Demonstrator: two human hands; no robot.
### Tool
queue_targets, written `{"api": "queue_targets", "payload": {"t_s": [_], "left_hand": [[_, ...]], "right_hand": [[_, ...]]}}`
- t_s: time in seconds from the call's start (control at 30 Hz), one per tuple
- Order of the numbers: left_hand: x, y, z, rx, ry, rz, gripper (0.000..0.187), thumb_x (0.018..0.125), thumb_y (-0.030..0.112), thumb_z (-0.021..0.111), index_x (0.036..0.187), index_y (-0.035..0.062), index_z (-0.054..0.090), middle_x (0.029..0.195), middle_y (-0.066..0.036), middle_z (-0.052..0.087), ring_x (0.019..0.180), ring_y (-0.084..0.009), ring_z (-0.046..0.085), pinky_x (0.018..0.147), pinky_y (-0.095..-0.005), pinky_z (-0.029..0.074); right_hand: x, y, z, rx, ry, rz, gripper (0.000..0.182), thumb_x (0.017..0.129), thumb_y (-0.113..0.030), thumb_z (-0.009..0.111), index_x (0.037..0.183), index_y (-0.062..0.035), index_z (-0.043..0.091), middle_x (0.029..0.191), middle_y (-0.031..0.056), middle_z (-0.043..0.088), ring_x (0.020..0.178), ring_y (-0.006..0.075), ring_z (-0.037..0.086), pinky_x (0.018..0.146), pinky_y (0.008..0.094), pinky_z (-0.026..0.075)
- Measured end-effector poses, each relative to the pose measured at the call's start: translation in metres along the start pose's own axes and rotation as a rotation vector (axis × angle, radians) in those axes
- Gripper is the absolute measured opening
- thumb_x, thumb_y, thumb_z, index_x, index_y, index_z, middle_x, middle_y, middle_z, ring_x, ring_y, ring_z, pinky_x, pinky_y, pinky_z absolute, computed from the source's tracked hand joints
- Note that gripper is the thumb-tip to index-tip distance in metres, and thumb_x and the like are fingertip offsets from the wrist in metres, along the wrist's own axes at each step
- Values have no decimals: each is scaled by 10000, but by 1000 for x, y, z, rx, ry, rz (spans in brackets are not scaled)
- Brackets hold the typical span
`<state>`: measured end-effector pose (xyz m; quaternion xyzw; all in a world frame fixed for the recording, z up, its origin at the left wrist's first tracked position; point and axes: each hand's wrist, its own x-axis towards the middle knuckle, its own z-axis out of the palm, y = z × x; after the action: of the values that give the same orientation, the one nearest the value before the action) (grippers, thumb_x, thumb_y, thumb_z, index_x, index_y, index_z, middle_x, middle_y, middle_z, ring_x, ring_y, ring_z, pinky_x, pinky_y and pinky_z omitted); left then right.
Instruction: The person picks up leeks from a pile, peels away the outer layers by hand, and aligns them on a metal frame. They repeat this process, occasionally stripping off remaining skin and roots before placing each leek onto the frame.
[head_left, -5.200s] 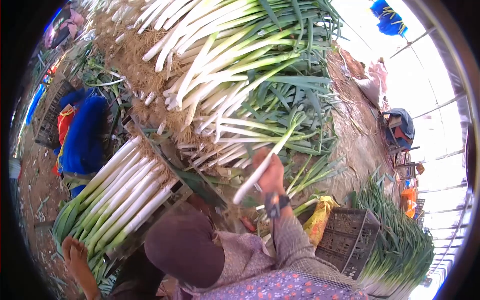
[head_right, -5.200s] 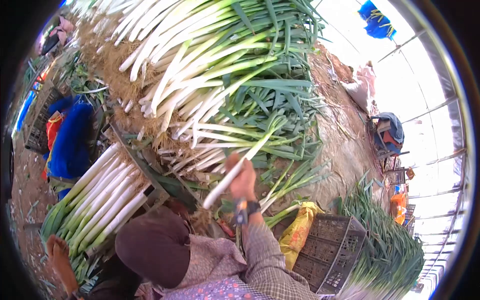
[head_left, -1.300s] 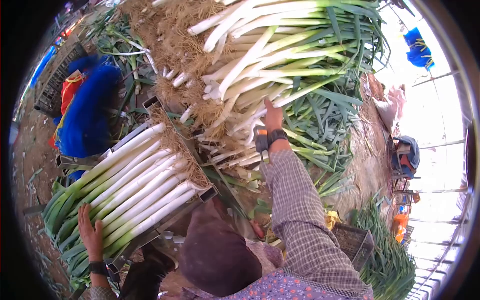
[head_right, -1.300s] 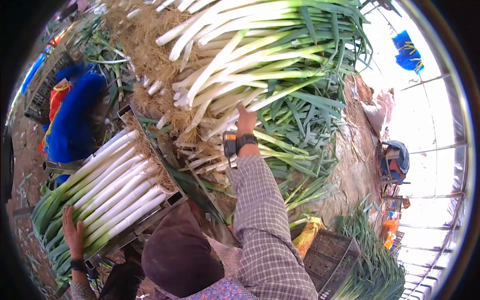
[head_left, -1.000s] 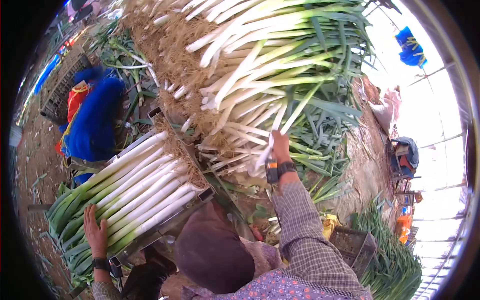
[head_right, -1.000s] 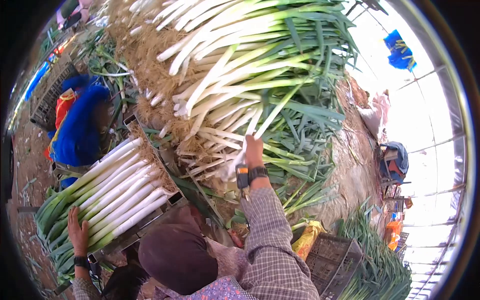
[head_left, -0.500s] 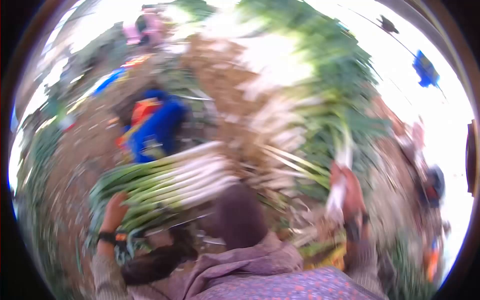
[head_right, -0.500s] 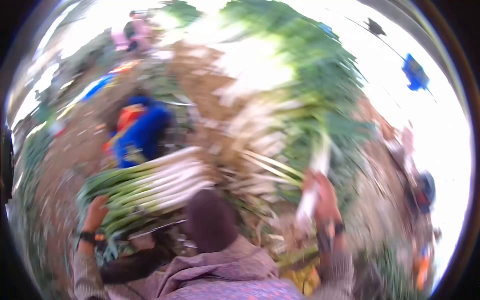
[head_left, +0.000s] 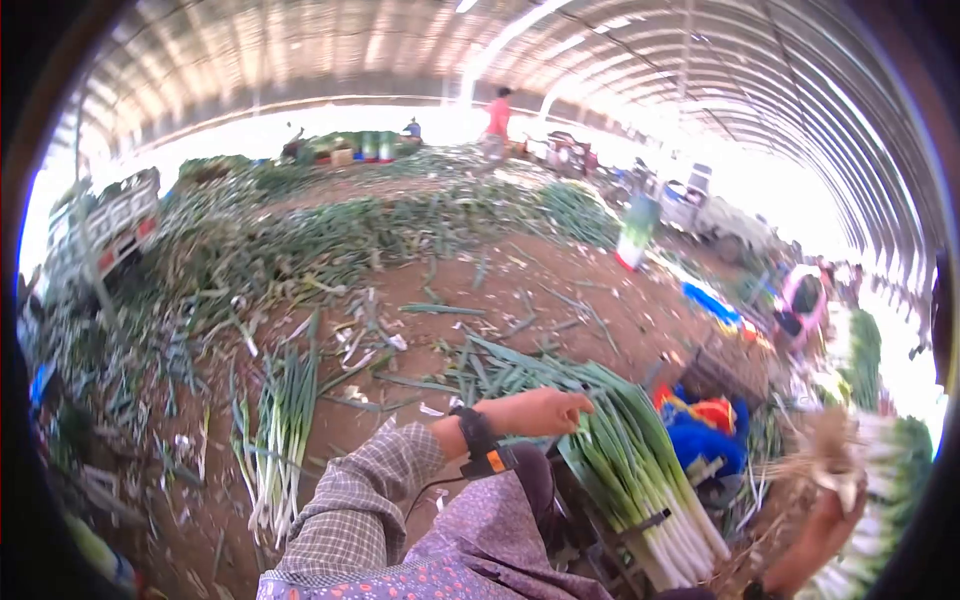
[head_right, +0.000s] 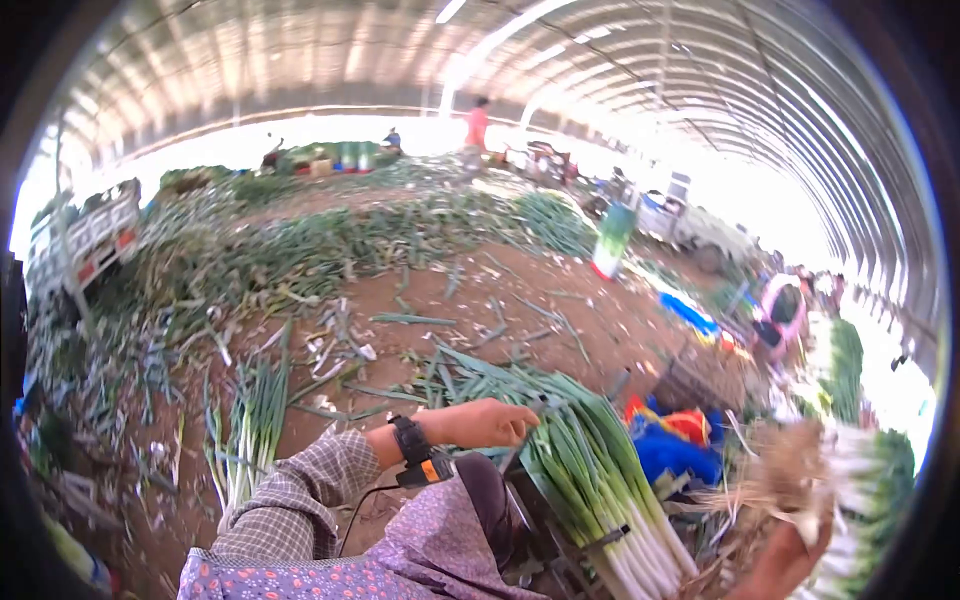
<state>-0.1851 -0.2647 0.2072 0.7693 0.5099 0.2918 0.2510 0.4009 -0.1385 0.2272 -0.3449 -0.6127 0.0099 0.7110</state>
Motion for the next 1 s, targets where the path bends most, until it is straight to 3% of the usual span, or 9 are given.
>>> {"api": "queue_targets", "payload": {"t_s": [0.13,0.27,0.33,0.43,0.53,0.6,0.77,0.9,1.0], "left_hand": [[-24,2,-7,-280,247,50,553,914,198,614,1393,43,386,1113,-136,640,1006,-229,625,900,-353,488],[-17,26,-20,-832,437,149,700,921,264,640,1468,74,246,1356,-177,478,1208,-248,499,973,-389,449],[-8,24,-22,-979,508,175,832,907,286,655,1507,121,102,1426,-178,391,1258,-262,452,990,-445,430],[-6,28,-25,-1231,677,144,973,878,360,679,1519,166,-26,1461,-168,336,1241,-262,469,984,-507,418],[-18,3,-28,-1573,774,80,735,882,372,667,1410,140,211,1274,-129,427,1156,-279,526,949,-553,456],[-35,-5,-7,-1768,1160,27,467,876,364,670,1159,90,419,1020,-96,538,973,-286,600,908,-539,489],[-73,-118,49,-2127,1393,134,205,876,237,671,841,101,521,661,-30,493,592,-203,530,570,-409,495],[-68,-98,55,-1696,1351,268,185,908,265,617,815,150,508,583,5,401,538,-167,446,595,-366,478],[-62,-71,39,-2060,1177,311,215,919,269,642,1049,119,558,740,-5,457,597,-122,448,595,-310,467]], "right_hand": [[-51,-254,183,1220,-172,766,506,890,-76,600,1348,19,407,918,64,569,786,148,570,704,294,510],[-101,-278,221,889,-677,839,600,809,-34,541,1367,28,329,816,74,548,630,157,563,547,309,513],[-109,-261,233,680,-963,634,591,788,-33,517,1327,100,315,746,78,552,560,162,553,543,293,507],[-114,-243,259,290,-1206,448,489,810,-55,537,1276,27,415,725,61,535,587,124,556,527,270,492],[-129,-224,276,-253,-1224,-387,342,828,-79,568,1164,-74,508,799,180,634,671,320,663,597,442,512],[-138,-235,276,-357,-1326,-477,306,833,-101,583,1129,-91,508,803,159,650,704,335,667,609,469,510],[-164,-228,255,-530,-1418,-678,252,824,-169,624,1040,-122,503,700,94,631,695,313,671,583,470,501],[-137,-233,215,-583,-1616,-532,330,786,-242,656,1031,-106,481,733,133,643,715,367,651,615,497,485],[-110,-227,186,-421,-1741,-255,436,764,-272,682,1115,-80,508,843,180,654,791,391,637,690,485,491]]}}
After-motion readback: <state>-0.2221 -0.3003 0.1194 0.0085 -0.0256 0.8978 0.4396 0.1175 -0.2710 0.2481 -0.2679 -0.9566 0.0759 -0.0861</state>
